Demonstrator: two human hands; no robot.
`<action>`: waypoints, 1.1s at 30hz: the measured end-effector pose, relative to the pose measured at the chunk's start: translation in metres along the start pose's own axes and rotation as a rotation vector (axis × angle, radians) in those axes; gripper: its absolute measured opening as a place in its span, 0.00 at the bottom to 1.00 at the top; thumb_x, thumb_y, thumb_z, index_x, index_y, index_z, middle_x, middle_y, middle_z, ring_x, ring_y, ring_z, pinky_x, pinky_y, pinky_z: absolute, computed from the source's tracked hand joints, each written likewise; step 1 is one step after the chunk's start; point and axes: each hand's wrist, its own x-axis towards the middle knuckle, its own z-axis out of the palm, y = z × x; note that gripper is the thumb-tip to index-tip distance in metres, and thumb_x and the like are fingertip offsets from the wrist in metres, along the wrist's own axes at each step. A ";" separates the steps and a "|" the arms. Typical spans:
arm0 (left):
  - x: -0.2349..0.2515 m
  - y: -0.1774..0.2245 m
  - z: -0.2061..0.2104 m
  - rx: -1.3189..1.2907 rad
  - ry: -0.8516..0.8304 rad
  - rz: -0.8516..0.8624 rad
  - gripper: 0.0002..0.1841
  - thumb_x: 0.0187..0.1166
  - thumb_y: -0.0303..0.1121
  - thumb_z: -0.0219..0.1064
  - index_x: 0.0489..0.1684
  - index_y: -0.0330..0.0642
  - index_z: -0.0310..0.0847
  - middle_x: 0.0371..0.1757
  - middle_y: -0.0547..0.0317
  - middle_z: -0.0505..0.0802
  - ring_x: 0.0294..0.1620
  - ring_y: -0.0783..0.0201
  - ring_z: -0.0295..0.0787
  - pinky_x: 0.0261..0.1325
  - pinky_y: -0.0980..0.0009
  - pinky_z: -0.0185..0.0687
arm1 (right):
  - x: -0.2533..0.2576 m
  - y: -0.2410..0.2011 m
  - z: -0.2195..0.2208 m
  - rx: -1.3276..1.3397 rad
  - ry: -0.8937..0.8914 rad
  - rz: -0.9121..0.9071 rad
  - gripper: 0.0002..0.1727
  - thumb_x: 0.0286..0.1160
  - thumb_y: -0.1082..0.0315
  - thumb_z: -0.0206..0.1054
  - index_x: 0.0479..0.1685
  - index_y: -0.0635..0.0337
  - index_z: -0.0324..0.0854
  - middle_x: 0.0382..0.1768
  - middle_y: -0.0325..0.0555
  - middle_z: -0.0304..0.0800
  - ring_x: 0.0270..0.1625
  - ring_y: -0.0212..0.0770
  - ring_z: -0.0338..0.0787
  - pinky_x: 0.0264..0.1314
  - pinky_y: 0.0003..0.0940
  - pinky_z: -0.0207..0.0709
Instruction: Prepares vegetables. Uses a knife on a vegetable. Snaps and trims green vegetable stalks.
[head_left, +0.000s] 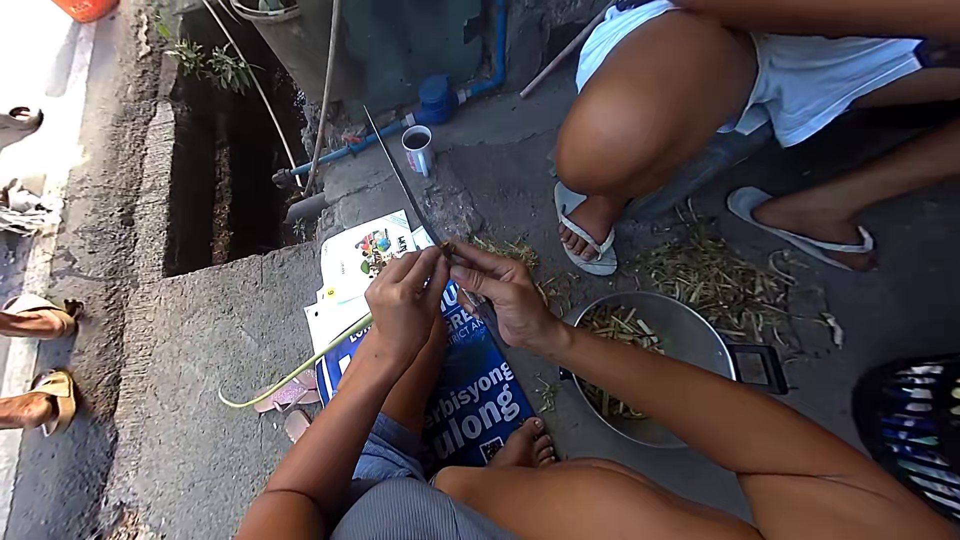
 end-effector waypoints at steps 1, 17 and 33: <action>-0.001 0.000 0.001 0.017 0.006 0.015 0.06 0.72 0.27 0.73 0.40 0.37 0.96 0.36 0.53 0.97 0.35 0.64 0.94 0.40 0.71 0.86 | -0.001 0.000 0.001 0.009 0.011 0.004 0.22 0.82 0.73 0.64 0.75 0.63 0.80 0.35 0.43 0.90 0.21 0.26 0.78 0.26 0.19 0.75; -0.011 -0.009 0.012 0.101 0.090 0.106 0.06 0.70 0.27 0.76 0.39 0.38 0.97 0.36 0.52 0.98 0.36 0.64 0.94 0.39 0.73 0.85 | 0.004 -0.009 0.014 0.151 0.118 0.191 0.16 0.88 0.68 0.62 0.65 0.64 0.86 0.30 0.46 0.87 0.17 0.28 0.75 0.20 0.19 0.70; 0.013 -0.027 -0.017 -0.265 -0.124 -0.082 0.06 0.71 0.26 0.78 0.41 0.37 0.95 0.46 0.55 0.96 0.53 0.70 0.91 0.62 0.75 0.83 | 0.024 -0.026 -0.017 0.357 -0.319 0.431 0.27 0.96 0.48 0.39 0.45 0.58 0.78 0.32 0.40 0.83 0.18 0.25 0.75 0.21 0.15 0.71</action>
